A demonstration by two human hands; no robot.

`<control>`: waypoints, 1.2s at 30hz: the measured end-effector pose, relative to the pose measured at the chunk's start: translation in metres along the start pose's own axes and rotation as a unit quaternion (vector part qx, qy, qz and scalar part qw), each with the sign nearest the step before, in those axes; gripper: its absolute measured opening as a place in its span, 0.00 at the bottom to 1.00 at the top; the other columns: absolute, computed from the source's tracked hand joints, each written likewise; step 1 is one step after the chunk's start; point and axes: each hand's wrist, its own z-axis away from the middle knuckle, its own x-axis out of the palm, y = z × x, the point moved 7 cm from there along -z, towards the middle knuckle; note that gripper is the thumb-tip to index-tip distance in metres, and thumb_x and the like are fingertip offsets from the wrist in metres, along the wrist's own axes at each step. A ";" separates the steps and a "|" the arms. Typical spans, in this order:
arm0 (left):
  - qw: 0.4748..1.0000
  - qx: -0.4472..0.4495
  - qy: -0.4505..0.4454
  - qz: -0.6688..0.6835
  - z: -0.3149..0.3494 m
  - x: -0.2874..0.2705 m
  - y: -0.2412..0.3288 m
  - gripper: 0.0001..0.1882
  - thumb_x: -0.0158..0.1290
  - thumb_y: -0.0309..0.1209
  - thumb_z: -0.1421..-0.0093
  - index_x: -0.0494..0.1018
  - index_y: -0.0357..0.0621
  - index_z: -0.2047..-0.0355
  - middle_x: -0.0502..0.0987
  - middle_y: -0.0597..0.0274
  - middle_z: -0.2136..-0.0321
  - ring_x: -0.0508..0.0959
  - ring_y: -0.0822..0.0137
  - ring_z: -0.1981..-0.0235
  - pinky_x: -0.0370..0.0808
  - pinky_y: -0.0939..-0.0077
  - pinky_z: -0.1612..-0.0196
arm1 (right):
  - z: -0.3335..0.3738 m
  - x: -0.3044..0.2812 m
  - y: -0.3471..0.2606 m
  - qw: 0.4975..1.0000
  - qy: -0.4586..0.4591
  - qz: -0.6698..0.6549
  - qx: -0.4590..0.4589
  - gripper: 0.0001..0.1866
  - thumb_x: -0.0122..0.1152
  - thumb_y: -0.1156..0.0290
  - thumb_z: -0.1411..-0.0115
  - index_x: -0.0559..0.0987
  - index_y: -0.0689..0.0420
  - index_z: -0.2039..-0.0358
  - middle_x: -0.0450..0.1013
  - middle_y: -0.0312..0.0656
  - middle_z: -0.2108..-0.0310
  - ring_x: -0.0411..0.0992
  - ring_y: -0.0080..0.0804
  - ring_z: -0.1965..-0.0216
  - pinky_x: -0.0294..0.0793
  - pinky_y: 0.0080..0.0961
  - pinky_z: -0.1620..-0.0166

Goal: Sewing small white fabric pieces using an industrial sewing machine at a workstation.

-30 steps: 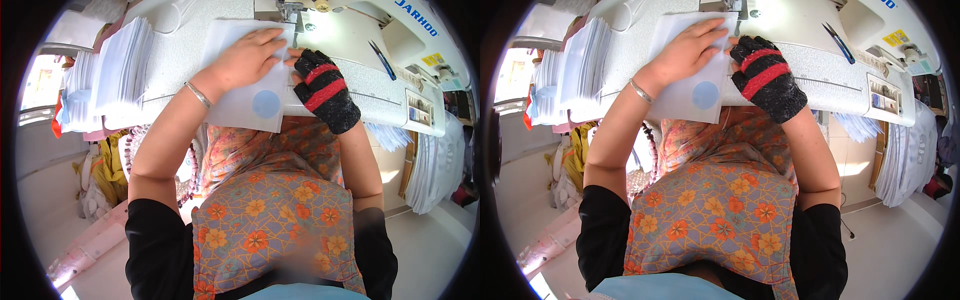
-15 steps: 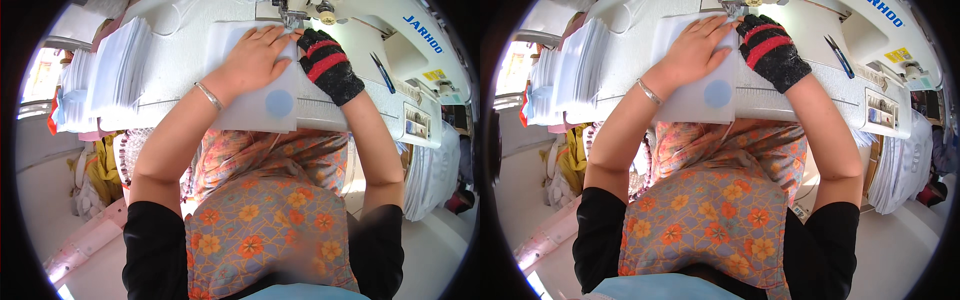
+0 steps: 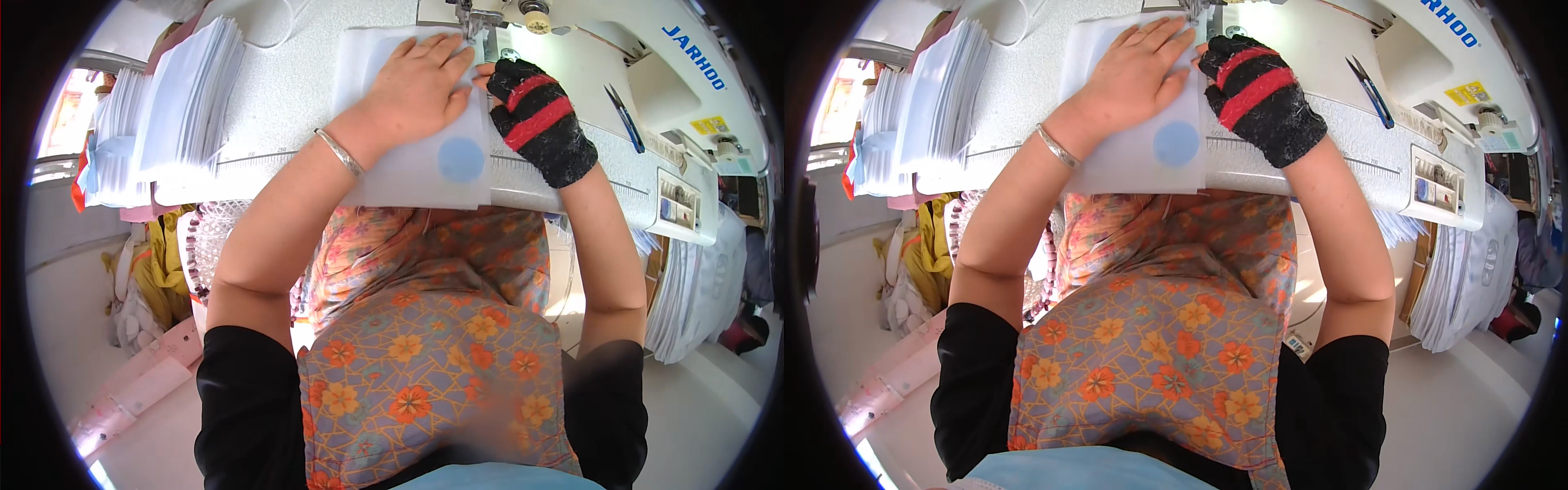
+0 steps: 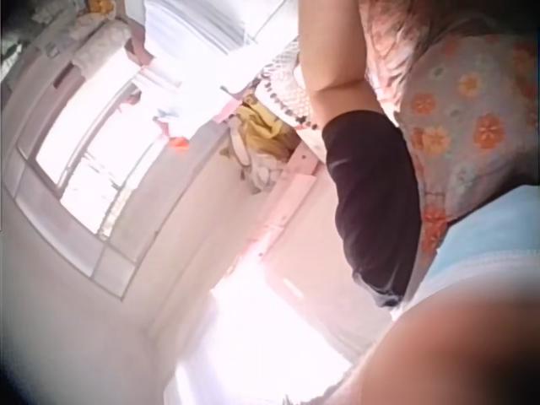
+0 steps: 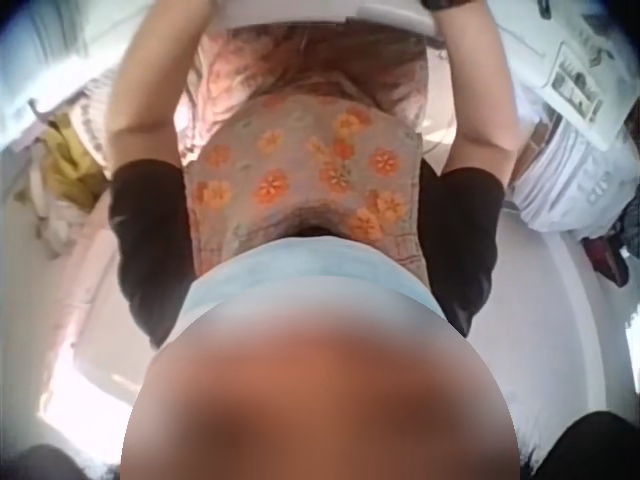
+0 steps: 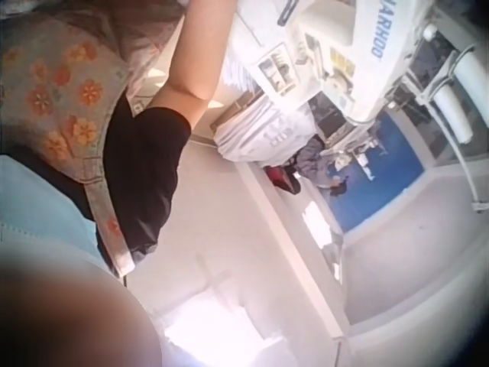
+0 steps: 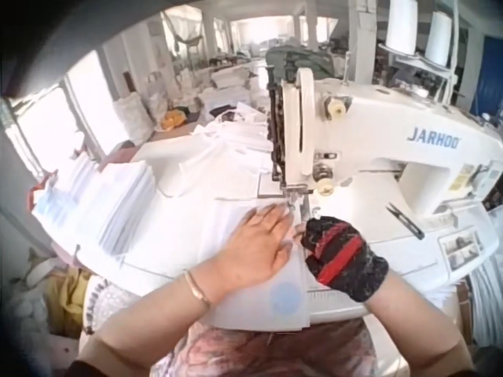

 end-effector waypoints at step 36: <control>0.997 0.037 0.057 0.043 -0.011 -0.013 -0.022 0.16 0.51 0.22 0.47 0.80 0.45 0.58 0.79 0.65 0.56 0.79 0.61 0.56 0.77 0.66 0.52 | -0.010 0.006 -0.005 0.997 -0.019 0.071 0.009 0.23 0.57 0.78 0.50 0.76 0.58 0.50 0.73 0.47 0.47 0.71 0.49 0.49 0.71 0.41 0.44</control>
